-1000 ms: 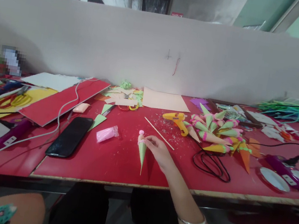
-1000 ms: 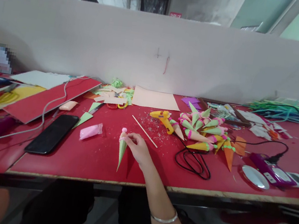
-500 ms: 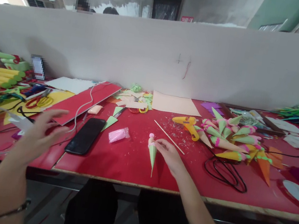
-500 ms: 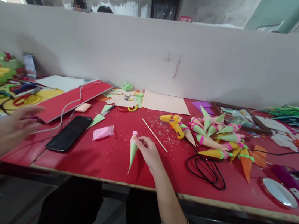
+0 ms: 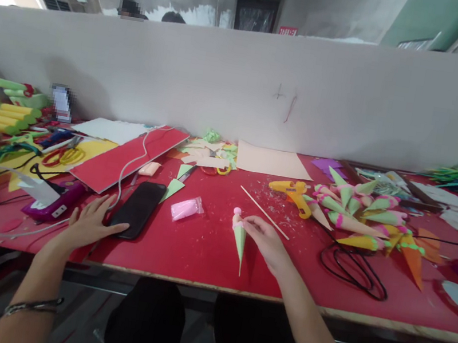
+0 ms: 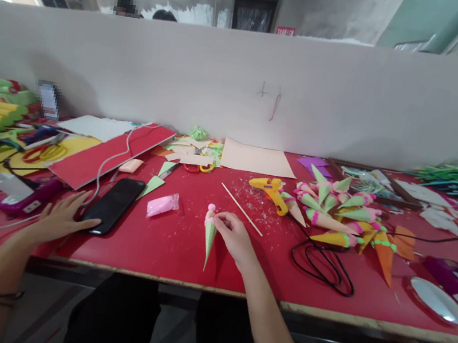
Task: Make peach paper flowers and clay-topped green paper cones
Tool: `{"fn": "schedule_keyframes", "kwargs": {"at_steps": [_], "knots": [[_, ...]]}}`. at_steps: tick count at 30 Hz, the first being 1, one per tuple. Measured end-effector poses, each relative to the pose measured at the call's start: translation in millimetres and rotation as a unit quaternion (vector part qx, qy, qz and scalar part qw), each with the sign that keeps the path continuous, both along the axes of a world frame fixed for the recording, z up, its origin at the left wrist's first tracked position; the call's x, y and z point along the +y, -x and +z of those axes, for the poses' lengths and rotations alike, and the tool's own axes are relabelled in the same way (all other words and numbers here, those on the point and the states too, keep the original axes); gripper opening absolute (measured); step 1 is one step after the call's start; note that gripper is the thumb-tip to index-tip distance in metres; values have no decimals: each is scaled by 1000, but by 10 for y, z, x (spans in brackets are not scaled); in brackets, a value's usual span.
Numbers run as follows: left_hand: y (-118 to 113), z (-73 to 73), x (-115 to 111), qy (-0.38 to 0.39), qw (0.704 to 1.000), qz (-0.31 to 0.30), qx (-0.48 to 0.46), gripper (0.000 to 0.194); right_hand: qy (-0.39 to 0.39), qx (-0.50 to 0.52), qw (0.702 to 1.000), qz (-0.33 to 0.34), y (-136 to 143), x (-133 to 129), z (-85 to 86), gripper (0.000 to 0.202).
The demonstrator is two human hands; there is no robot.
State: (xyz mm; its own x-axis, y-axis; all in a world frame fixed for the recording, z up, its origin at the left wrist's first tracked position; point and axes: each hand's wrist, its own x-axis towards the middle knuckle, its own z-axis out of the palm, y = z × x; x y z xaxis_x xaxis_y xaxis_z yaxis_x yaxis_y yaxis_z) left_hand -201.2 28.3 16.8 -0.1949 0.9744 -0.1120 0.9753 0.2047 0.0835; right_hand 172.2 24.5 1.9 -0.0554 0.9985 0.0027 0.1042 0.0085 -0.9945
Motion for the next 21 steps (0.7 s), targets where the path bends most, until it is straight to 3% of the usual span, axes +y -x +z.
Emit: {"fn": "schedule_keyframes", "kwargs": {"at_steps": [15, 18, 21], "knots": [[52, -37, 2, -3, 1000, -11, -17, 71, 3, -5, 1000, -3, -2, 0, -17, 21], [-48, 40, -34, -114, 993, -4, -42, 64, 5, 4, 1000, -4, 0, 0, -11, 21], [-385, 132, -88, -295, 951, -42, -77, 48, 1, 10, 1000, -8, 13, 8, -16, 21]]}}
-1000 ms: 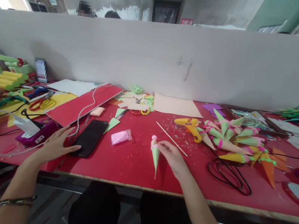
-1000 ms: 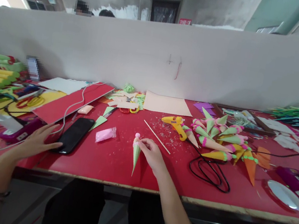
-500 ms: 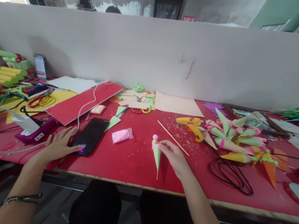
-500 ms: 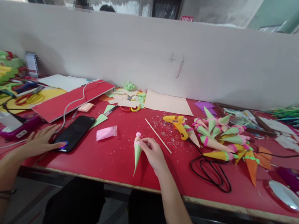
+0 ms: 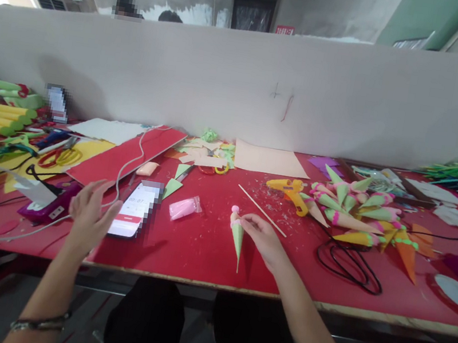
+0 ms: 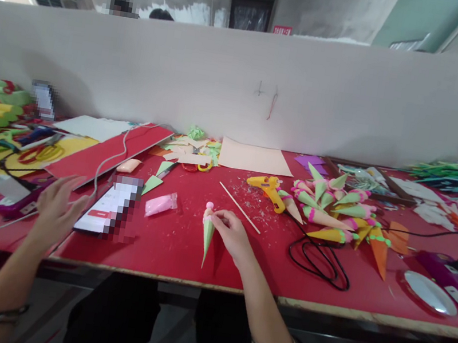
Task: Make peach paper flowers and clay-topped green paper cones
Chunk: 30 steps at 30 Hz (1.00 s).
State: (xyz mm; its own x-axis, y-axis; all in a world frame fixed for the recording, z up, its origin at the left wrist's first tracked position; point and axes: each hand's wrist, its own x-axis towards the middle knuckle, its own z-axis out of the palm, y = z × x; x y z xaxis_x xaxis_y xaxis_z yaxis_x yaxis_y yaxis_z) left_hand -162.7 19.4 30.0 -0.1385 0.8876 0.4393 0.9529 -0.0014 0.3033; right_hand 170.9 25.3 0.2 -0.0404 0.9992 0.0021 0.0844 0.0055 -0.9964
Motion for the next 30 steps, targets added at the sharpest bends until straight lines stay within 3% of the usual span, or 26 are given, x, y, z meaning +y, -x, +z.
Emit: {"fn": "schedule_keyframes", "kwargs": {"at_steps": [2, 4, 6, 9, 13, 16, 19, 22, 27, 30], "knots": [[-356, 37, -35, -11, 992, -116, -38, 44, -7, -6, 1000, -8, 16, 5, -5, 20], [-762, 49, -58, 70, 965, -241, -83, 45, -21, -16, 999, -23, 34, 8, -10, 21], [-1155, 42, -56, 169, 924, -308, -154, 48, -49, -25, 998, -40, 48, 9, -11, 22], [-1639, 6, 3, 257, 861, -335, -283, 55, -116, -32, 991, -65, 59, 4, 7, 21], [-2056, -98, 153, 182, 774, -426, -432, 44, -206, -54, 971, -105, 60, -30, 76, 15], [-2195, -205, 260, 159, 734, -415, -514, 37, -248, -92, 959, -100, 64, -72, 135, 10], [-2190, -285, 308, 165, 705, -420, -547, 36, -258, -124, 956, -71, 72, -102, 162, 8], [-2083, -291, 292, 175, 739, -419, -498, 34, -244, -154, 957, -40, 69, -112, 146, 9], [-1865, -181, 248, 144, 862, -402, -275, 48, -215, -218, 952, 20, 50, -136, 92, 15], [-1803, -126, 243, 151, 884, -405, -177, 48, -199, -232, 949, 77, 60, -166, 100, 18]]}}
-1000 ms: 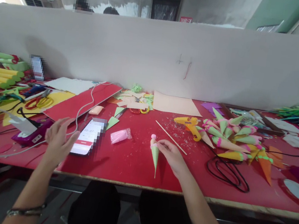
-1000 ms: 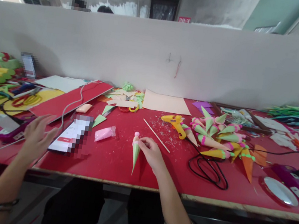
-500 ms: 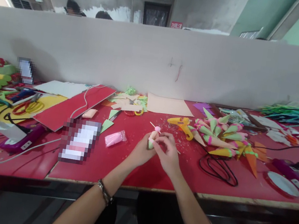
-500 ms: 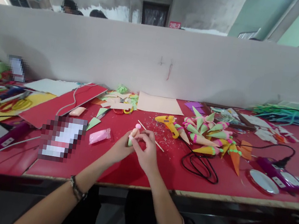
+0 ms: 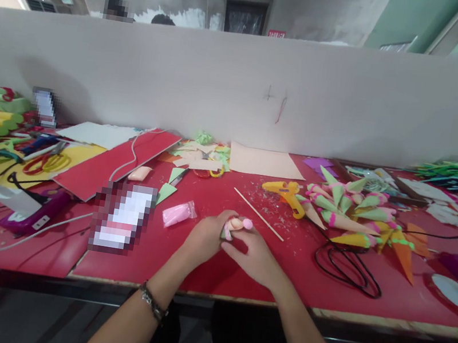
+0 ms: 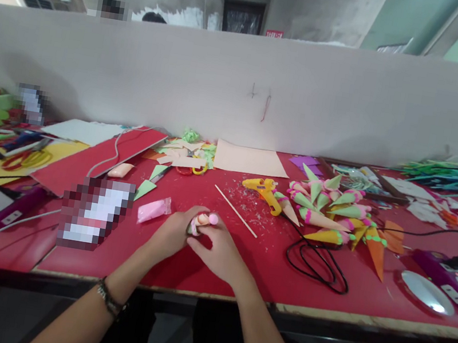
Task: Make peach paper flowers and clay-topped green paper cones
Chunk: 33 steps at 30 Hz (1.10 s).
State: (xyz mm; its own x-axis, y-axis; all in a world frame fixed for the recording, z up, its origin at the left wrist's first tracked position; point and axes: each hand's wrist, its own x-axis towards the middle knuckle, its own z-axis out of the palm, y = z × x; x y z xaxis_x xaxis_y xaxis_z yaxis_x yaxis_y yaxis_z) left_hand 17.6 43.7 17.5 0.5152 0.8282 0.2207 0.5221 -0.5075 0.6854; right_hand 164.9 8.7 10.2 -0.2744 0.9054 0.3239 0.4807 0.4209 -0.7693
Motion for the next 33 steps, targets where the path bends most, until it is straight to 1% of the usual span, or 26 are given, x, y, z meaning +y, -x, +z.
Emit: {"fn": "schedule_keyframes", "kwargs": {"at_steps": [2, 4, 6, 8, 11, 15, 18, 21, 23, 27, 30, 33], "knots": [[13, 18, -3, -6, 1000, -7, 28, 48, 9, 0, 1000, 26, 13, -15, 20, 17], [13, 23, -10, -8, 999, -1, 54, 51, 11, 4, 999, 37, 20, -17, 38, 17], [6, 24, -19, -12, 996, 20, 86, 54, 16, 0, 999, 42, 17, -9, 46, 18], [-5, 28, -29, -19, 992, 44, 114, 53, 22, -7, 999, 41, 9, 4, 44, 21], [-17, 41, -37, -28, 989, 61, 132, 41, 19, -3, 1000, 24, -2, 16, 37, 21], [-2, 44, -33, -12, 990, 70, 122, 29, 6, 14, 1000, 3, 0, 14, 46, 19], [21, 31, -35, -11, 990, 66, 124, 21, -2, 16, 1000, -7, -2, 12, 62, 21], [36, 37, -44, -28, 987, 51, 150, 15, -7, 20, 1000, -16, -15, 10, 71, 20], [37, 63, -49, -44, 983, 52, 170, 15, -17, 23, 999, -28, -21, 4, 71, 18], [18, 126, -64, -97, 971, 75, 204, 15, -42, 6, 998, -48, -11, -15, 65, 18], [-14, 137, -91, -123, 969, 89, 194, 22, -53, -5, 997, -51, 12, -23, 67, 19], [-43, 119, -125, -123, 974, 96, 161, 33, -54, -20, 998, -32, 35, -35, 85, 17]]}}
